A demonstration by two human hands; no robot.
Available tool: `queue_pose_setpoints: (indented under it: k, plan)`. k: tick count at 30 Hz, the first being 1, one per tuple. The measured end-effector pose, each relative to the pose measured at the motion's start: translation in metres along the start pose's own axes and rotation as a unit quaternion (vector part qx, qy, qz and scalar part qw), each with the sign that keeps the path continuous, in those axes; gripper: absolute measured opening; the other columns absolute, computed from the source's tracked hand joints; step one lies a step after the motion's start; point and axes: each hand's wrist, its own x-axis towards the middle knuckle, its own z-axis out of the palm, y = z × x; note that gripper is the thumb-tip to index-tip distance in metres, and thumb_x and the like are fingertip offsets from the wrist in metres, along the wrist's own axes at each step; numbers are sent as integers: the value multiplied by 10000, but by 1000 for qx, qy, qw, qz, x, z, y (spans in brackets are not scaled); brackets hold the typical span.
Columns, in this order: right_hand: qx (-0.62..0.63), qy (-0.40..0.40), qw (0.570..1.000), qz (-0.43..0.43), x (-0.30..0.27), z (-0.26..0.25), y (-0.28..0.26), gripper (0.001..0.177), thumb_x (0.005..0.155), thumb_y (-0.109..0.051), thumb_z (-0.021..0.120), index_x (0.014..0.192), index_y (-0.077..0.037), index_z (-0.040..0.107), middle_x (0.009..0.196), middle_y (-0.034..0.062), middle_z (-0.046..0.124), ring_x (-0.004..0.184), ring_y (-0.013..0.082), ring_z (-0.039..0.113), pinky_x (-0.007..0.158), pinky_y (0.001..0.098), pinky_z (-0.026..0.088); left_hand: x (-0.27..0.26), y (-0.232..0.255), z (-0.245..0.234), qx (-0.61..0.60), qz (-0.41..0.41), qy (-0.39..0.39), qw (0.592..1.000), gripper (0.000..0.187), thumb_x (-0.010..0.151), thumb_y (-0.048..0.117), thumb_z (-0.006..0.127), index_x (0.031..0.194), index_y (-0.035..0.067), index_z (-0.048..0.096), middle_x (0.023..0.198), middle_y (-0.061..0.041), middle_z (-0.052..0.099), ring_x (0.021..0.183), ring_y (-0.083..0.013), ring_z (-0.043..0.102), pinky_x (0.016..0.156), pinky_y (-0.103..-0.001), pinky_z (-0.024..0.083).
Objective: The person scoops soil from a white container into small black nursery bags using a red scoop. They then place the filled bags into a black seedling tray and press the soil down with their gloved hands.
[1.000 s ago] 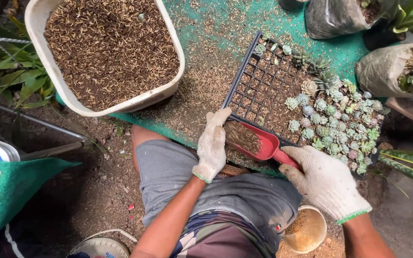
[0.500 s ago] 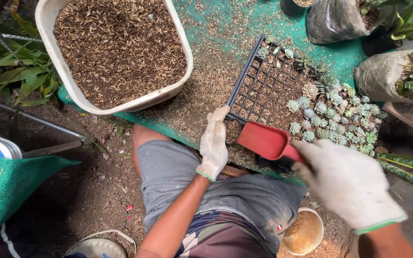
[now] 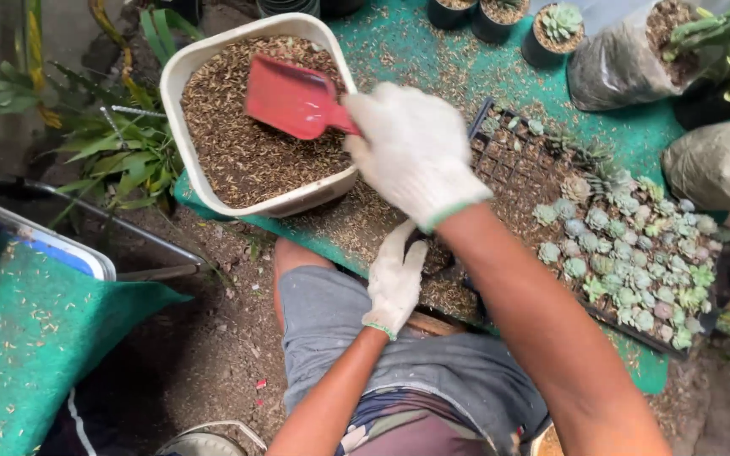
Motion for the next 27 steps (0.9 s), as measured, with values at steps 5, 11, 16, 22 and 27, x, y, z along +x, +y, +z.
queue_pose_setpoints:
  k: [5, 11, 16, 22, 27]
  plan:
    - [-8, 129, 987, -96, -23, -12, 25, 305, 999, -357, 675, 877, -117, 530, 834, 134, 626, 737, 428, 620, 495, 610, 427, 1, -7, -2, -5, -21, 12, 1000, 517, 936, 340, 505, 1420, 185, 596, 1499, -23, 582, 1399, -217, 505, 1199, -347, 315]
    - [134, 11, 968, 213, -130, 69, 116, 436, 1008, -457, 547, 1254, -147, 731, 1177, 171, 730, 1153, 380, 665, 989, 566, 525, 10, -10, -7, 78, -17, -23, 997, 458, 966, 391, 605, 1411, 283, 603, 1430, -47, 610, 1356, -283, 553, 1161, -443, 439]
    - [199, -61, 915, 346, -139, 168, 108, 501, 903, -554, 625, 1315, -272, 665, 1099, 27, 774, 1129, 245, 705, 1016, 473, 545, 21, -5, -2, 138, 4, -23, 990, 434, 961, 409, 626, 1377, 283, 619, 1383, -31, 627, 1317, -244, 586, 1139, -418, 462]
    - [262, -14, 909, 323, -140, 184, 119, 386, 933, -422, 617, 1279, -270, 696, 1111, 45, 761, 1108, 245, 709, 991, 444, 558, 21, -13, 1, 183, 2, -34, 983, 466, 952, 355, 631, 1407, 261, 596, 1421, -59, 597, 1350, -279, 553, 1142, -463, 444]
    - [301, 12, 910, 286, -121, 177, 114, 346, 970, -328, 634, 1225, -122, 747, 992, 102, 754, 1011, 268, 737, 918, 462, 575, 21, -18, 5, 170, -8, -34, 985, 455, 962, 331, 610, 1412, 261, 594, 1422, -60, 593, 1357, -278, 545, 1138, -478, 445]
